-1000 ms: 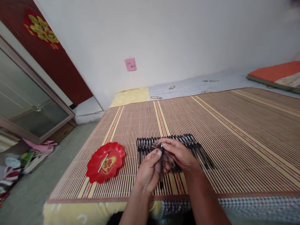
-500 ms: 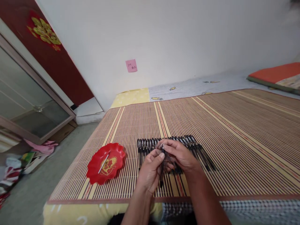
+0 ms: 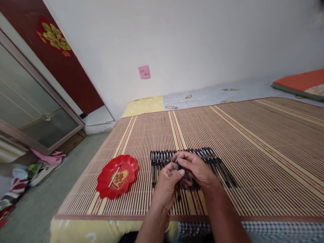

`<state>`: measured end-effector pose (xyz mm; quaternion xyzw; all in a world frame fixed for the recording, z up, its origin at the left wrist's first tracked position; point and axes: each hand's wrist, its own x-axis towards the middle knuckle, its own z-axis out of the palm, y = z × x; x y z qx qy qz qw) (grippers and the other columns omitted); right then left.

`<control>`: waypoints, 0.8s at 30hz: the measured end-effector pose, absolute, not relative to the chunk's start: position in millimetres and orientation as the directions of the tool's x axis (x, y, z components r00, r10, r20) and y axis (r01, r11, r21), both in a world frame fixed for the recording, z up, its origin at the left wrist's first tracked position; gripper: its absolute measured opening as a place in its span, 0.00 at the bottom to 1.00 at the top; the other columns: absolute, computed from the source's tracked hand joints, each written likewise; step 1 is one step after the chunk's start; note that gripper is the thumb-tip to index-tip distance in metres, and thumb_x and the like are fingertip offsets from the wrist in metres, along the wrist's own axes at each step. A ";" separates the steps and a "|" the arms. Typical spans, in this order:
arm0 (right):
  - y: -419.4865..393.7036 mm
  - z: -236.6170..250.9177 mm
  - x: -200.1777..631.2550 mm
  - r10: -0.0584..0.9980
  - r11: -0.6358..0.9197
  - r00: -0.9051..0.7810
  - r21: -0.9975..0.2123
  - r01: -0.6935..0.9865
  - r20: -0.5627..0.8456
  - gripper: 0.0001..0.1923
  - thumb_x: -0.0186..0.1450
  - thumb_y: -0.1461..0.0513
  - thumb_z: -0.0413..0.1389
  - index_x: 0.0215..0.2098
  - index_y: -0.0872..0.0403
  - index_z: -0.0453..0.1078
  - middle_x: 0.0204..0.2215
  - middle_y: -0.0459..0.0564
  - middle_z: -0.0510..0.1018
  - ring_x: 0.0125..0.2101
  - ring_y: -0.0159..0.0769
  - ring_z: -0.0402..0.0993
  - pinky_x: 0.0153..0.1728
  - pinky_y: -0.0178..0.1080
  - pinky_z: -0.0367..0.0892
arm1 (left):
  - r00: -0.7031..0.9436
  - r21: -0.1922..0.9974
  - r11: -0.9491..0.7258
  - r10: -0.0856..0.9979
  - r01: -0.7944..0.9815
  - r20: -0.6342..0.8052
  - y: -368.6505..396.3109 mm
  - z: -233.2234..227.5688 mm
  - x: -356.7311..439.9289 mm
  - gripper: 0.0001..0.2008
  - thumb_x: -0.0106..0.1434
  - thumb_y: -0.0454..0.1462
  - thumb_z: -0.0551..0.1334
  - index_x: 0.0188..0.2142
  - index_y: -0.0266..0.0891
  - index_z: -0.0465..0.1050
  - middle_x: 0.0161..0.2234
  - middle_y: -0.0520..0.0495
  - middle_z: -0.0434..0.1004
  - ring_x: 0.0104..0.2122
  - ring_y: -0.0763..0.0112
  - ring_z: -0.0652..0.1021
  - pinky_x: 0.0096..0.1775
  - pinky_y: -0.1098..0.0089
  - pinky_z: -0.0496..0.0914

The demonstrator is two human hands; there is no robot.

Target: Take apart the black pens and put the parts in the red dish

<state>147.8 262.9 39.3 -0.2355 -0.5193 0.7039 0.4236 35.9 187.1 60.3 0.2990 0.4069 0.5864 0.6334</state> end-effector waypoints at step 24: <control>288.9 25.6 158.0 0.996 -0.051 -0.084 -0.872 -0.488 -0.011 0.22 0.48 0.45 0.70 0.27 0.54 0.76 0.28 0.50 0.80 0.31 0.37 0.76 0.31 0.37 0.69 | -0.463 0.326 0.461 0.883 0.825 -0.079 297.2 42.7 -96.0 0.09 0.65 0.38 0.66 0.42 0.34 0.74 0.41 0.44 0.78 0.42 0.62 0.78 0.45 0.61 0.72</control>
